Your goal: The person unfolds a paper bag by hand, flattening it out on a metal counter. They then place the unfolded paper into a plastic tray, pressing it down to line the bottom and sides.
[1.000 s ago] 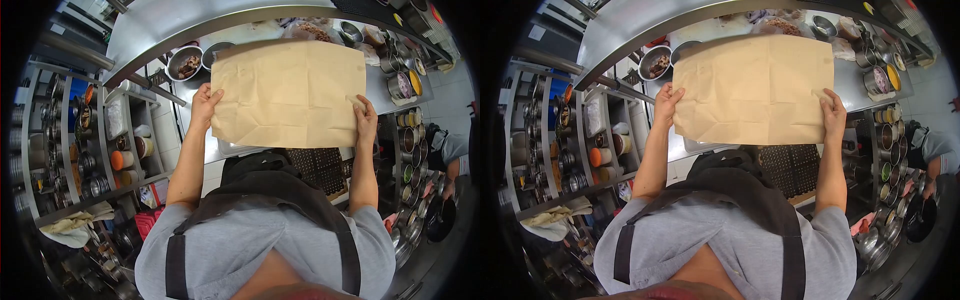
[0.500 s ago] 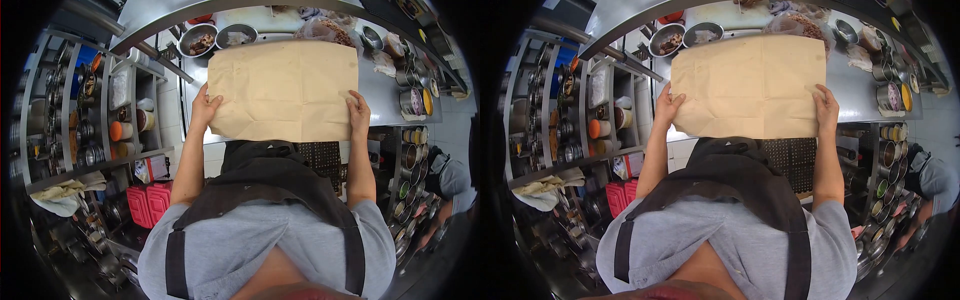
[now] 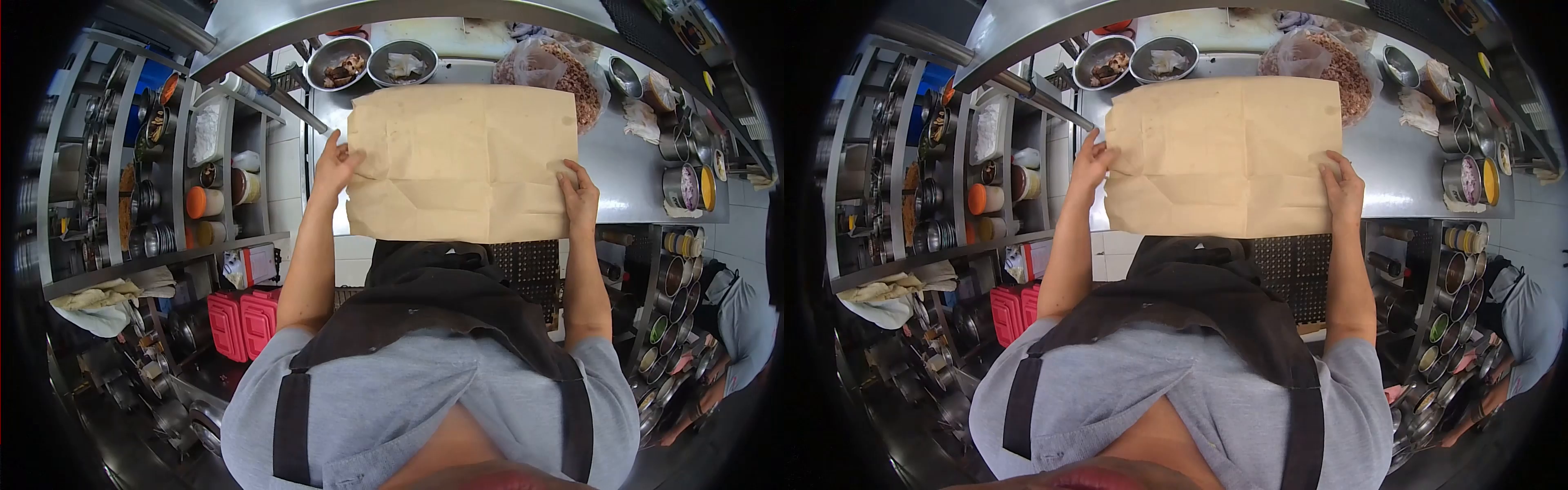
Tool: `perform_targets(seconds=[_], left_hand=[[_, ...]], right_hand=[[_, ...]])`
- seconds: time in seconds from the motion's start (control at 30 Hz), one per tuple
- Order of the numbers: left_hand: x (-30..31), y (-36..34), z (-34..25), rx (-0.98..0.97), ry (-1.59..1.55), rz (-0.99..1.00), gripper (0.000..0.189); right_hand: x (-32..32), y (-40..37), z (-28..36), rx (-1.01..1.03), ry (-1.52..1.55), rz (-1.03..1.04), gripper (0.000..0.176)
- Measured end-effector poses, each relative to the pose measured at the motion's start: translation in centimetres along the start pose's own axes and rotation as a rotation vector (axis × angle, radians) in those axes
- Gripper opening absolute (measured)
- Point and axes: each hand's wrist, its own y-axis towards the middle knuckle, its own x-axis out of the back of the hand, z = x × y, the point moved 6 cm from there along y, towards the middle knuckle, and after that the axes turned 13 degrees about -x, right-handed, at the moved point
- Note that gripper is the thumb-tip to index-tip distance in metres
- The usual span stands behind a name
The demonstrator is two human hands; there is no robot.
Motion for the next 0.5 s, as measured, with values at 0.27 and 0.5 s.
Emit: perform_targets(seconds=[0.27, 0.5], left_hand=[[0.1, 9.0, -0.5, 0.249, -0.029, -0.018, 0.055], [-1.5, 9.9, 0.2, 0.372, -0.230, 0.125, 0.055]], right_hand=[[-0.4, 0.6, -0.5, 0.063, -0.062, -0.014, 0.028], [-0.4, -0.1, 0.4, 0.067, -0.073, -0.031, 0.029]])
